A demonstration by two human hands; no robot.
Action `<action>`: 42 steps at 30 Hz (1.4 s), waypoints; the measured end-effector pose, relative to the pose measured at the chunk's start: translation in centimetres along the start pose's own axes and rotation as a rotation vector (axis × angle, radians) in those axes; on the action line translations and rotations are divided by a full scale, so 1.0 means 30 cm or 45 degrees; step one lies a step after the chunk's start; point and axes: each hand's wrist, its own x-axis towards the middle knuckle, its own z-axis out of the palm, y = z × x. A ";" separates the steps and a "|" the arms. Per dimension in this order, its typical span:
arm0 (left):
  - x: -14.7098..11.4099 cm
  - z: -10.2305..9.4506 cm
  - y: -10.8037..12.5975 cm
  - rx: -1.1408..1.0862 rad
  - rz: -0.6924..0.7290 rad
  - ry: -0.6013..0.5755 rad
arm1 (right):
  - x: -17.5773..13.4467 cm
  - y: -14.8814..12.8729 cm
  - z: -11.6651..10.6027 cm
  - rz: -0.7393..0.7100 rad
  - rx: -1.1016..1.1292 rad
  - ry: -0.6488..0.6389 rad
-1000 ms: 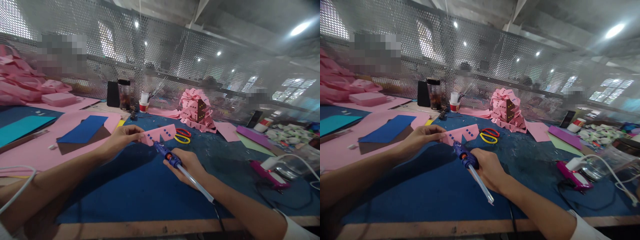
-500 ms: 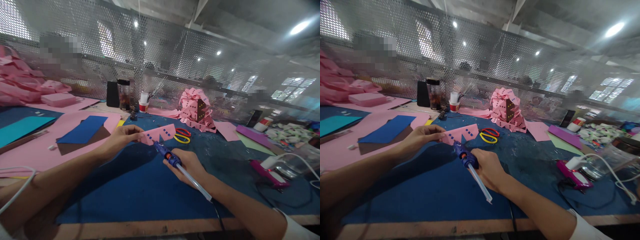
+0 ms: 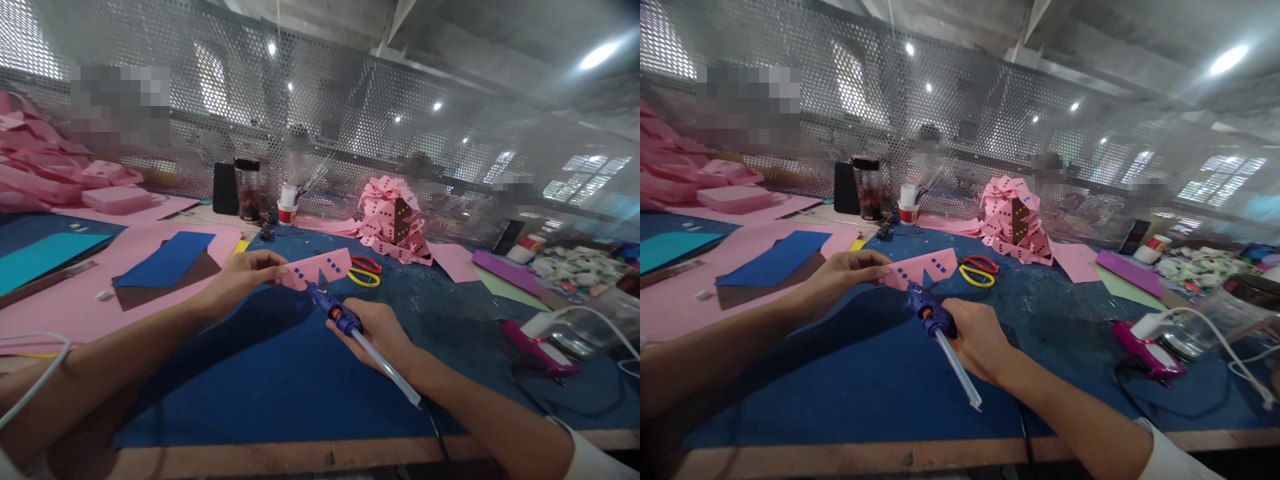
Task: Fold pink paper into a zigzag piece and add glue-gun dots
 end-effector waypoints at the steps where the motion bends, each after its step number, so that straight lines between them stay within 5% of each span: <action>1: -0.001 0.000 0.001 0.000 0.005 0.003 | 0.000 0.000 0.000 -0.001 -0.001 -0.001; 42: -0.001 -0.002 -0.002 0.016 0.025 -0.009 | 0.008 -0.008 -0.006 -0.006 0.011 -0.049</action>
